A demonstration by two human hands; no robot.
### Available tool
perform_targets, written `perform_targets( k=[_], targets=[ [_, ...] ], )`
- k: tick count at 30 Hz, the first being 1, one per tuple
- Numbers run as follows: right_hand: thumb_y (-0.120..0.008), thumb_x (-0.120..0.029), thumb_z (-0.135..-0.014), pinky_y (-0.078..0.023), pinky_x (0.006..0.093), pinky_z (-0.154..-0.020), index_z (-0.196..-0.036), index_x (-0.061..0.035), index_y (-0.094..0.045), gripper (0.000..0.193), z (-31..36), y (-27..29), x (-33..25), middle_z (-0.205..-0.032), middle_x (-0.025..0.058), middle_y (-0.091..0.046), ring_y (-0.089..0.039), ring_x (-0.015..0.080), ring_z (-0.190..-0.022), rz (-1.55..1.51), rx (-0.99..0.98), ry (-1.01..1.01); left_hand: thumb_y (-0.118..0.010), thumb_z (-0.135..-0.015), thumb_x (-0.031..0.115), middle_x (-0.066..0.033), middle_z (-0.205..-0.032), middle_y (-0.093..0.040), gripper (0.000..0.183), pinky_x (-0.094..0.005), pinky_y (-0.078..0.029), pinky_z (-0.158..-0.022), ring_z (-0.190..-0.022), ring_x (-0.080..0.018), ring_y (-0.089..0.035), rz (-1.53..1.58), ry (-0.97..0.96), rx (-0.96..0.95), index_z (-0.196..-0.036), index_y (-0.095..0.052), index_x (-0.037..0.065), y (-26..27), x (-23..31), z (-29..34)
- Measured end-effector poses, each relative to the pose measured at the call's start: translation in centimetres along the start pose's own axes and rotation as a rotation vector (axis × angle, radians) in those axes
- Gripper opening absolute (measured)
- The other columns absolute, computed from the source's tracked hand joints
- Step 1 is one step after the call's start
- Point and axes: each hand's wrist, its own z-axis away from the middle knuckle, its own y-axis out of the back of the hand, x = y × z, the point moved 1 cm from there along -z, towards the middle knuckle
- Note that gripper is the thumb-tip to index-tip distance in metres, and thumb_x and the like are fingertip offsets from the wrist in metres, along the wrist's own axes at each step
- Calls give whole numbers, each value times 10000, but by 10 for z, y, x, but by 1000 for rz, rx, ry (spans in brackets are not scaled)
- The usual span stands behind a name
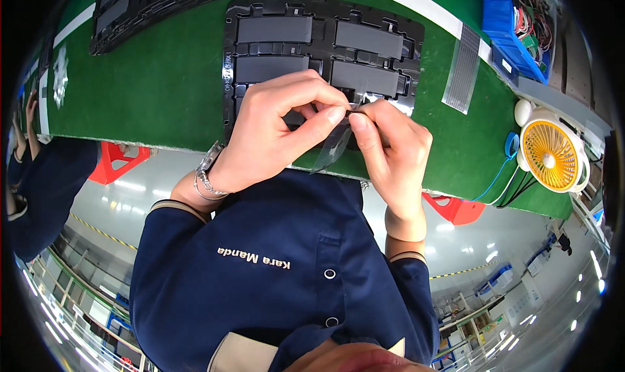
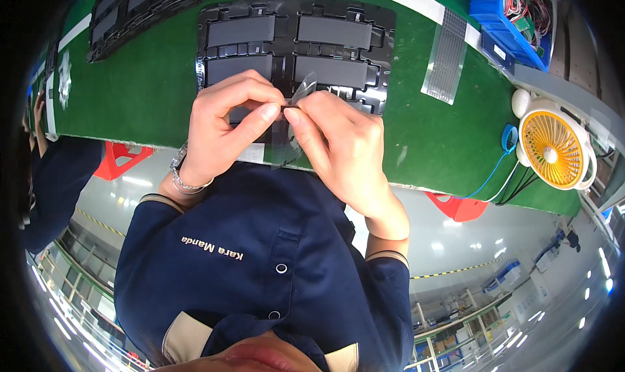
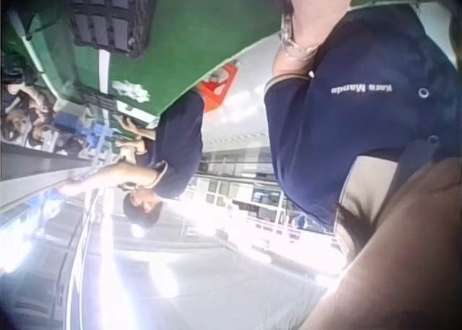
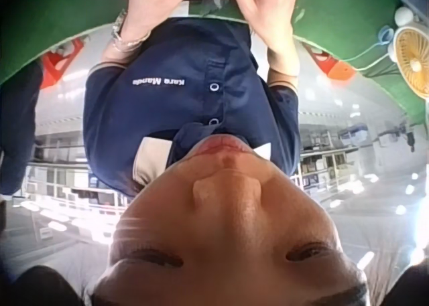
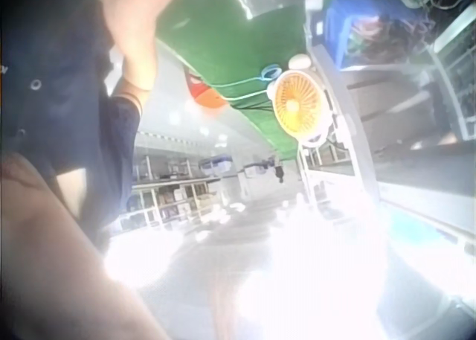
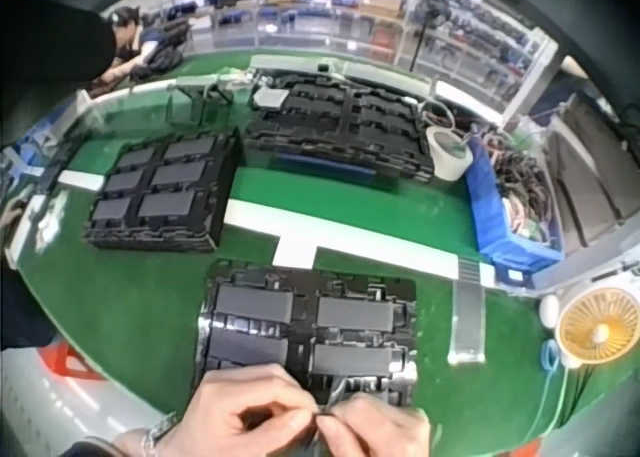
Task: Assembling electronic components by peeling mesh pads from an adhesive sheet and sticking them into a plastic frame.
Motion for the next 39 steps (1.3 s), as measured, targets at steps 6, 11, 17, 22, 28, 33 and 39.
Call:
perform_targets(
  k=[6, 11, 17, 22, 28, 33, 39],
  targets=[
    [-646, -67, -856, -407, 300, -463, -792, -13, -594, 98, 0, -2, -2, -630, 68, -533, -519, 195, -483, 16, -10, 1, -617, -851, 14, -87, -814, -624, 57, -247, -504, -654, -721, -136, -619, -60, 2, 16, -867, -638, -36, 2, -1, 5],
    [-653, -72, -852, -404, 296, -459, -793, -14, -599, 99, 0, -2, -2, -624, 66, -533, -520, 186, -482, -65, -41, -20, -626, -848, 16, -91, -816, -629, 57, -246, -504, -651, -713, -139, -620, -67, -17, 26, -871, -643, -33, 4, 0, 9],
    [-662, -68, -840, -404, 291, -455, -778, -14, -602, 102, 1, -5, -4, -621, 55, -540, -519, 174, -483, 12, -7, 17, -632, -844, 20, -97, -821, -633, 62, -249, -506, -645, -707, -149, -620, -77, -48, 57, -872, -644, -35, 2, 1, 11],
    [-664, -57, -834, -396, 279, -449, -764, -12, -608, 100, 1, -4, -8, -621, 43, -544, -513, 149, -480, -10, -18, -15, -638, -834, 12, -102, -811, -636, 61, -251, -503, -635, -705, -157, -621, -98, -86, 62, -874, -649, -33, 3, 0, 11],
    [-657, -62, -848, -389, 272, -451, -793, -8, -611, 90, 5, -8, -7, -629, 52, -543, -503, 150, -477, -30, 37, -3, -645, -824, 3, -102, -813, -642, 54, -254, -502, -629, -704, -162, -620, -104, -97, 79, -865, -653, -30, 2, 0, 12],
    [-657, -63, -849, -388, 276, -450, -804, -7, -610, 85, 6, -9, -6, -626, 55, -535, -501, 155, -477, -23, 44, 28, -651, -813, -4, -103, -812, -643, 57, -255, -501, -625, -702, -163, -619, -105, -128, 98, -864, -655, -29, 2, 2, 13],
    [-665, -62, -839, -387, 279, -447, -792, -10, -611, 88, 5, -9, -9, -612, 54, -526, -502, 153, -474, 0, 18, 19, -653, -808, -8, -106, -808, -644, 61, -260, -498, -624, -702, -170, -620, -118, -145, 106, -865, -653, -29, 3, 0, 15]
  ],
)
